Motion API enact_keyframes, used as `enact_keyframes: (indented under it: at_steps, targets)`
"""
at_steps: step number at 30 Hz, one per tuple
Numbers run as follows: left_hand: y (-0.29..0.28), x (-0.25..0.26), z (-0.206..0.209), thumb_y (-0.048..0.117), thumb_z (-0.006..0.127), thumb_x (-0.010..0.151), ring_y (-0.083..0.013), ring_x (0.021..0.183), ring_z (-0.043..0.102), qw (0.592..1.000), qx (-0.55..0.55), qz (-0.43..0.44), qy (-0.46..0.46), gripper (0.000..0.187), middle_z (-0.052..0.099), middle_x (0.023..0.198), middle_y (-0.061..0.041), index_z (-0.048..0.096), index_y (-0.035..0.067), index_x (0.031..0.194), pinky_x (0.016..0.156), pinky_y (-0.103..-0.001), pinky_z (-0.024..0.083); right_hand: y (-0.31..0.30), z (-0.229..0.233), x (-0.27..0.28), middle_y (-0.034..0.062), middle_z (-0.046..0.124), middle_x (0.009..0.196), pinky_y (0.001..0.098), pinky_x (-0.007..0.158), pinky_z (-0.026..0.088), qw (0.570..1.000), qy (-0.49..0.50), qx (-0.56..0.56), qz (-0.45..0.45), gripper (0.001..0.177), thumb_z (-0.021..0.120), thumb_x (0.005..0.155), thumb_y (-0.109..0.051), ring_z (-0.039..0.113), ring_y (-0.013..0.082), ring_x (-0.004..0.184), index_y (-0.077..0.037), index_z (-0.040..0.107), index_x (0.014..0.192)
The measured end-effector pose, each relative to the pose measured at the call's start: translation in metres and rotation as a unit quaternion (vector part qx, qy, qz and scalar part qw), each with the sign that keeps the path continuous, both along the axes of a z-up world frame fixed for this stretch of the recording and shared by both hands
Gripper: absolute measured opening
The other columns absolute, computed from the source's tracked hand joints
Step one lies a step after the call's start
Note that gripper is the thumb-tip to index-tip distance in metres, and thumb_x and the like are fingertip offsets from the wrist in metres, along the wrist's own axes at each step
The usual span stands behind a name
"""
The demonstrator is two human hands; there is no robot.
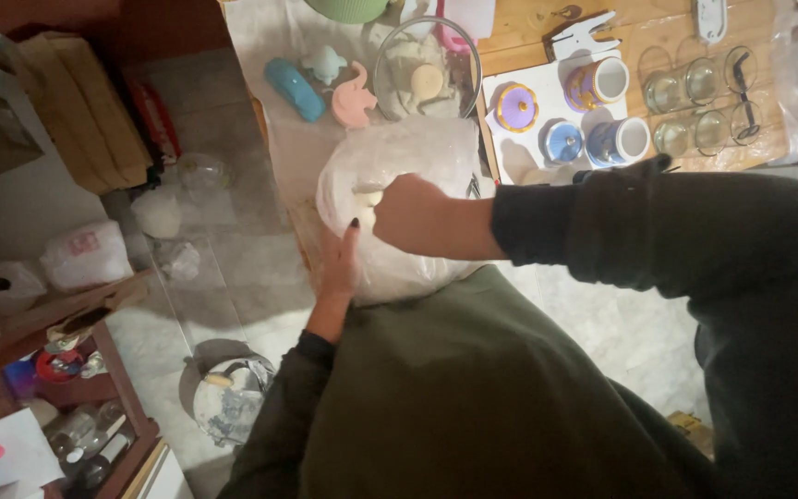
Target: Cutting chunks of wax and placing them into a melting pot for candle production.
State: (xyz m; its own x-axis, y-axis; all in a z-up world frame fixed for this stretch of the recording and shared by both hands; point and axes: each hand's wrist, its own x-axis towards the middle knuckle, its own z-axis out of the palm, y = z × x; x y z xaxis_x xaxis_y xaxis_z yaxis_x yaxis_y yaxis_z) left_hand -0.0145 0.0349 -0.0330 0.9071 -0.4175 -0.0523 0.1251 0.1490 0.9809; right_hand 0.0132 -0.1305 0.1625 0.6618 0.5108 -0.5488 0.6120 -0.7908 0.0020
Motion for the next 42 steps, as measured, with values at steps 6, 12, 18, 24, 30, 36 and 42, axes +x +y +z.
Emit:
enact_keyframes:
  at_steps: [6,12,18,24,30,36,42]
  targets:
    - [-0.015,-0.013,0.009,0.02,0.054,0.103,-0.0383,0.141,0.05,0.973,0.232,0.007,-0.002,0.058,0.053,0.151,-0.026,0.04,-0.006,0.153,0.123,-0.045,0.036,0.012,-0.03,0.009,0.0063,0.075,0.076,0.0451,0.054,0.053,0.996,0.008,0.061,-0.064,0.013,0.068,0.078,-0.021,0.073,0.0303,0.074,-0.017,0.079,0.075]
    - [-0.024,-0.012,0.033,0.007,0.059,0.087,-0.0482,0.148,0.033,0.935,0.289,0.029,-0.204,0.079,0.033,0.16,-0.031,0.026,-0.008,0.157,0.124,-0.051,0.024,-0.036,-0.036,0.01,0.0077,0.073,0.075,0.0456,0.054,0.053,0.999,0.014,0.003,-0.032,0.017,0.061,0.089,-0.025,0.072,0.032,0.07,-0.016,0.076,0.092]
    - [-0.023,-0.008,0.047,0.006,0.057,0.092,-0.0495,0.148,0.034,0.928,0.283,0.018,-0.24,0.075,0.029,0.162,-0.033,0.023,-0.01,0.157,0.125,-0.05,0.028,-0.119,-0.073,-0.012,0.0097,0.067,0.065,0.0471,0.051,0.051,0.999,0.007,0.044,0.016,0.059,0.054,0.091,-0.012,0.069,0.0334,0.059,-0.019,0.051,0.149]
    - [-0.025,-0.006,0.035,0.007,0.058,0.093,-0.0495,0.148,0.034,0.933,0.297,-0.004,-0.201,0.075,0.03,0.162,-0.034,0.024,-0.011,0.158,0.122,-0.05,0.028,-0.127,-0.068,0.01,0.0065,0.066,0.071,0.0451,0.051,0.051,0.993,-0.057,0.08,0.063,0.055,0.055,0.091,-0.014,0.069,0.0296,0.061,-0.023,0.056,0.145]
    - [-0.028,0.01,0.1,0.014,0.063,0.101,-0.0495,0.147,0.035,0.923,0.229,0.105,-0.29,0.067,0.033,0.158,-0.034,0.03,-0.011,0.154,0.122,-0.051,0.028,-0.123,0.005,-0.022,0.0076,0.068,0.072,0.0447,0.047,0.052,0.997,-0.043,-0.028,-0.059,0.037,0.052,0.098,-0.024,0.069,0.031,0.063,-0.03,0.063,0.133]
    - [-0.072,0.064,0.095,0.024,0.067,0.09,-0.0428,0.073,0.07,0.831,0.437,-0.154,-0.31,0.029,0.073,0.081,-0.02,0.074,0.005,0.11,0.063,-0.053,0.053,-0.118,0.003,-0.084,0.006,0.071,0.07,0.0415,0.05,0.053,0.983,-0.09,-0.024,-0.16,0.051,0.054,0.095,-0.019,0.072,0.026,0.062,-0.023,0.058,0.145]
    - [-0.091,0.106,0.024,0.016,0.071,0.08,-0.0383,0.08,0.074,0.716,0.55,-0.188,-0.388,0.011,0.073,0.08,-0.02,0.078,0.007,0.081,0.069,-0.049,0.057,-0.111,-0.007,-0.108,0.0063,0.071,0.071,0.0419,0.051,0.054,0.942,-0.126,-0.007,-0.311,0.051,0.054,0.092,-0.015,0.072,0.0265,0.062,-0.025,0.06,0.142]
